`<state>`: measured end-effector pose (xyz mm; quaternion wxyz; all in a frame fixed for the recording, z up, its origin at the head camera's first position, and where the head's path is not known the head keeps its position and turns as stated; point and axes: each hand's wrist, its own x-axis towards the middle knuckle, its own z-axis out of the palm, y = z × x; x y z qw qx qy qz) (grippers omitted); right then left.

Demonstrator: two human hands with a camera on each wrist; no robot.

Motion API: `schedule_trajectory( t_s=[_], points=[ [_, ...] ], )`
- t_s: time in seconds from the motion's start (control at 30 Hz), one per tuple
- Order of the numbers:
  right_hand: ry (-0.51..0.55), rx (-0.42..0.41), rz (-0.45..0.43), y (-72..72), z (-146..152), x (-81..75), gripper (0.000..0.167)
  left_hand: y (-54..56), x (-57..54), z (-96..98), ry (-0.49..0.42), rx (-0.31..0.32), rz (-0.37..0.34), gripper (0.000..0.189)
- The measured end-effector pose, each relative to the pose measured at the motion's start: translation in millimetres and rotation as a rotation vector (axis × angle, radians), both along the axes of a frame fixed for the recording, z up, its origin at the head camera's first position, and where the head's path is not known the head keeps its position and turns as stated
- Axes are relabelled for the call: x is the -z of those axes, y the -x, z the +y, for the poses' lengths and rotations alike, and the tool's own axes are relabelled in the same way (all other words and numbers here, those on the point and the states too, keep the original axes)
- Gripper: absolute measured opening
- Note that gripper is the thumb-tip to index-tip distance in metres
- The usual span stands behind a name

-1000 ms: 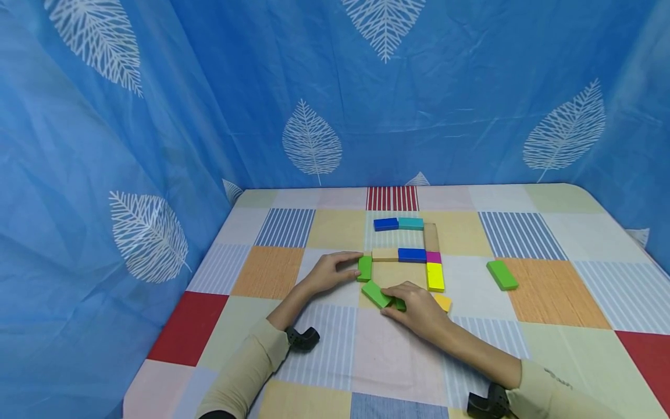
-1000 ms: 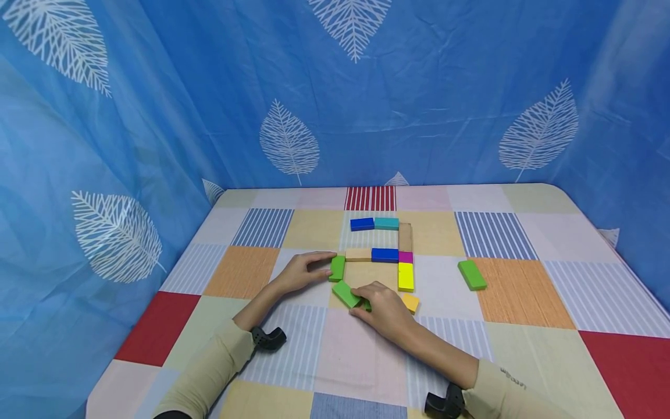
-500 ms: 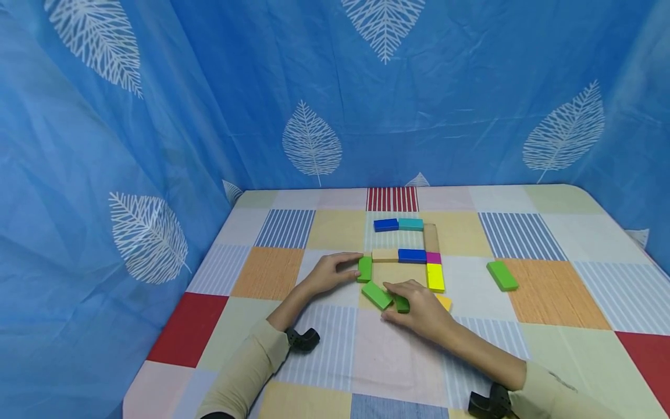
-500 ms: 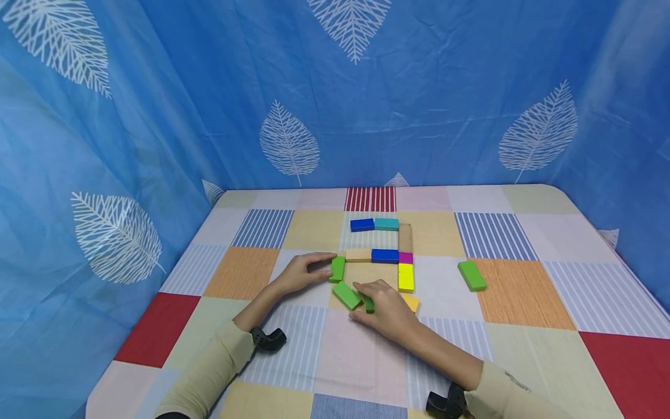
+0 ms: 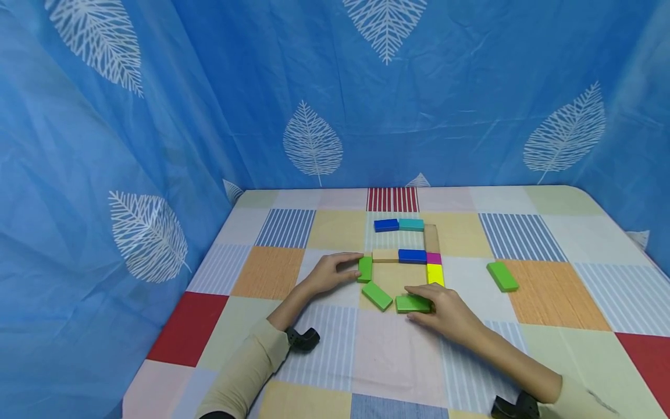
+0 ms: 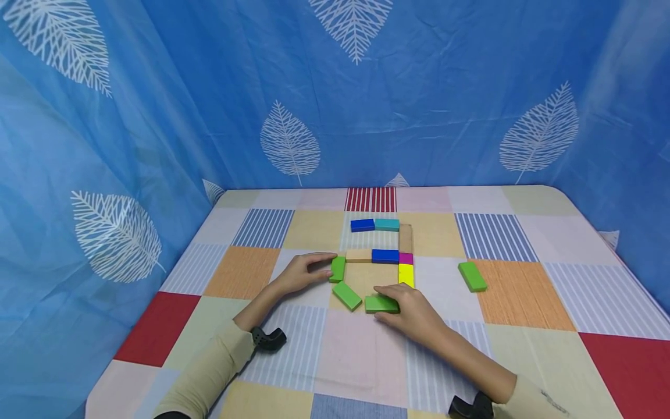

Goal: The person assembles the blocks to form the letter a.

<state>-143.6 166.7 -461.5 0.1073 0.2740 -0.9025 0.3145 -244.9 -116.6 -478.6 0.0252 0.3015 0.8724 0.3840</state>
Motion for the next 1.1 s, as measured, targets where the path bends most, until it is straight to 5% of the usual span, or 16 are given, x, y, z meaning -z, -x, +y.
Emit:
schedule_trajectory(
  t_s=[0.27, 1.1],
  points=[
    [-0.046, -0.001, -0.047, -0.3, 4.7, 1.9, 0.035, -0.9, -0.1, 0.1, -0.008, 0.003, 0.002, 0.047],
    [-0.051, -0.037, -0.005, -2.3, 3.9, 2.8, 0.037, -0.9, 2.2, -0.1, -0.013, -0.003, 0.008, 0.046]
  ],
)
